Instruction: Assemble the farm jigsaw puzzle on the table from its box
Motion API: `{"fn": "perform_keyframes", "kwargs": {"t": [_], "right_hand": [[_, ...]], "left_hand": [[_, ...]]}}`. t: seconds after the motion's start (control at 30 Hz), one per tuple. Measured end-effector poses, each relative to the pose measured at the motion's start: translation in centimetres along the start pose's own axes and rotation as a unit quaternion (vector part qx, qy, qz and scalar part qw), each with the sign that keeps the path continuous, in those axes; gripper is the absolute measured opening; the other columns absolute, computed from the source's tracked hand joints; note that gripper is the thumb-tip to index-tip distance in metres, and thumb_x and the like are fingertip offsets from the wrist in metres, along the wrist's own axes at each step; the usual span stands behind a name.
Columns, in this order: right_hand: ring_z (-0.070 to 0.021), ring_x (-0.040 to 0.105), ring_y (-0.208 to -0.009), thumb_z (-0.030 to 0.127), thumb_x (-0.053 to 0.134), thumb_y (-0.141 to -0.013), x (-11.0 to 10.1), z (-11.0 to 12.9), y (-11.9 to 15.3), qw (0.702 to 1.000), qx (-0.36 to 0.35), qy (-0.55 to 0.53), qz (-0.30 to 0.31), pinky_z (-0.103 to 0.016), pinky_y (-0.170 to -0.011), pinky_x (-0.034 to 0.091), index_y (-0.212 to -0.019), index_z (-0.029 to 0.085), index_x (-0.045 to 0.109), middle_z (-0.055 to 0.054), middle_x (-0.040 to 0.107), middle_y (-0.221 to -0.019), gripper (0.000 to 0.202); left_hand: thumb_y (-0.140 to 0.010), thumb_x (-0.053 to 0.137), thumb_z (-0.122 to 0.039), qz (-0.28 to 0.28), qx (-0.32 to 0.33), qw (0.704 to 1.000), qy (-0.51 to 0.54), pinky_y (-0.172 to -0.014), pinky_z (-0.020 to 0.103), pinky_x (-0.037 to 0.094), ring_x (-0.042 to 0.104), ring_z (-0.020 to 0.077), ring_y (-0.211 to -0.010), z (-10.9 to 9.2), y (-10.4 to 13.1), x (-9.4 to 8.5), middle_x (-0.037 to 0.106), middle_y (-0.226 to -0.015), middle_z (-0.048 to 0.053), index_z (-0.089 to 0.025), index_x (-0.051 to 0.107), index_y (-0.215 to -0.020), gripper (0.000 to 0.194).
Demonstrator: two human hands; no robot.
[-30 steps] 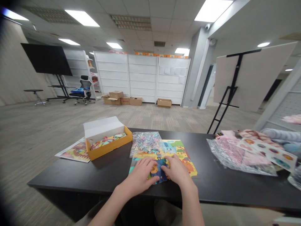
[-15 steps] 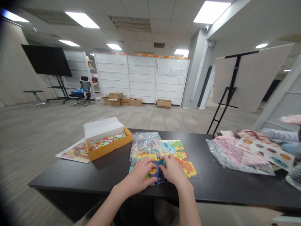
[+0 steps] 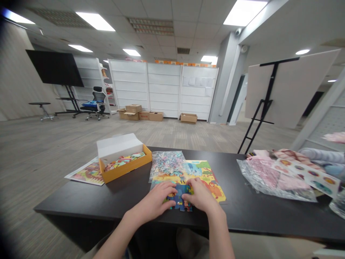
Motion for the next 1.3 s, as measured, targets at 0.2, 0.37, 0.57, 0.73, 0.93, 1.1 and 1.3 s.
{"fn": "perform_keyframes", "kwargs": {"t": [0.2, 0.37, 0.57, 0.73, 0.93, 1.1, 1.3], "right_hand": [[-0.0209, 0.061, -0.092, 0.028, 0.074, -0.073, 0.4, -0.6, -0.3, 0.999, 0.003, -0.031, -0.018, -0.030, -0.079, 0.046, -0.100, 0.022, 0.055, -0.003, 0.064, -0.099, 0.034], [-0.0169, 0.056, -0.070, 0.024, 0.067, -0.077, 0.5, -0.6, -0.4, 0.998, 0.011, -0.062, -0.024, -0.027, -0.064, 0.041, -0.099, 0.024, 0.047, 0.005, 0.056, -0.074, 0.030], [-0.0182, 0.058, -0.076, 0.024, 0.058, -0.085, -0.3, 0.0, -0.1, 0.998, -0.025, -0.049, -0.035, -0.029, -0.070, 0.042, -0.095, 0.023, 0.053, 0.001, 0.063, -0.083, 0.012], [-0.0212, 0.062, -0.083, 0.029, 0.054, -0.089, -0.8, -0.4, 0.1, 0.998, -0.022, -0.030, -0.044, -0.030, -0.073, 0.043, -0.084, 0.023, 0.049, -0.003, 0.066, -0.086, 0.009], [-0.0209, 0.062, -0.083, 0.030, 0.054, -0.087, -1.1, -0.7, 0.3, 0.997, -0.005, -0.041, -0.070, -0.031, -0.075, 0.044, -0.083, 0.024, 0.050, -0.003, 0.069, -0.089, 0.008], [-0.0200, 0.061, -0.079, 0.033, 0.054, -0.086, -1.2, -1.0, 0.4, 0.997, -0.004, -0.053, -0.056, -0.031, -0.072, 0.044, -0.082, 0.024, 0.049, -0.002, 0.066, -0.085, 0.011], [-0.0191, 0.059, -0.076, 0.037, 0.054, -0.085, -1.5, -1.1, 0.5, 0.996, -0.017, -0.080, -0.043, -0.031, -0.070, 0.046, -0.086, 0.023, 0.050, -0.001, 0.062, -0.083, 0.015]], "left_hand": [[-0.087, 0.074, -0.025, -0.007, 0.004, 1.000, 0.002, -0.110, 0.044, 0.043, 0.056, 0.0255, -0.126, 0.0, 0.3, -0.1, 0.064, -0.130, 0.007, -0.023, 0.064, -0.110, 0.025], [-0.089, 0.072, -0.028, -0.008, 0.010, 1.000, -0.012, -0.110, 0.044, 0.043, 0.056, 0.0262, -0.125, 0.1, 0.3, 0.0, 0.065, -0.128, 0.007, -0.023, 0.064, -0.111, 0.024], [-0.091, 0.069, -0.029, -0.006, 0.005, 1.000, -0.025, -0.108, 0.044, 0.044, 0.056, 0.0267, -0.123, -0.1, 0.3, -0.2, 0.066, -0.126, 0.008, -0.022, 0.063, -0.113, 0.023], [-0.093, 0.066, -0.030, -0.011, 0.008, 0.999, -0.037, -0.107, 0.043, 0.044, 0.056, 0.0265, -0.123, -0.3, 0.2, -0.2, 0.065, -0.127, 0.008, -0.022, 0.063, -0.113, 0.022], [-0.097, 0.056, -0.024, -0.025, -0.013, 0.998, -0.055, -0.104, 0.042, 0.045, 0.058, 0.0260, -0.121, -0.5, 0.2, -0.4, 0.066, -0.126, 0.008, -0.022, 0.057, -0.126, 0.029], [-0.091, 0.068, -0.039, -0.036, 0.003, 0.998, -0.042, -0.102, 0.041, 0.045, 0.060, 0.0265, -0.116, -0.4, 0.3, -0.4, 0.067, -0.121, 0.008, -0.022, 0.062, -0.110, 0.026], [-0.088, 0.072, -0.035, -0.034, 0.002, 0.998, -0.053, -0.103, 0.042, 0.044, 0.057, 0.0265, -0.118, 0.0, 0.4, -0.1, 0.065, -0.124, 0.006, -0.023, 0.062, -0.108, 0.025]]}}
Point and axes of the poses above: each hand's wrist, its own y-axis away from the middle knuckle, its own x-axis out of the palm, z = x × y, the point moved 2 cm from there along -y, towards the middle knuckle
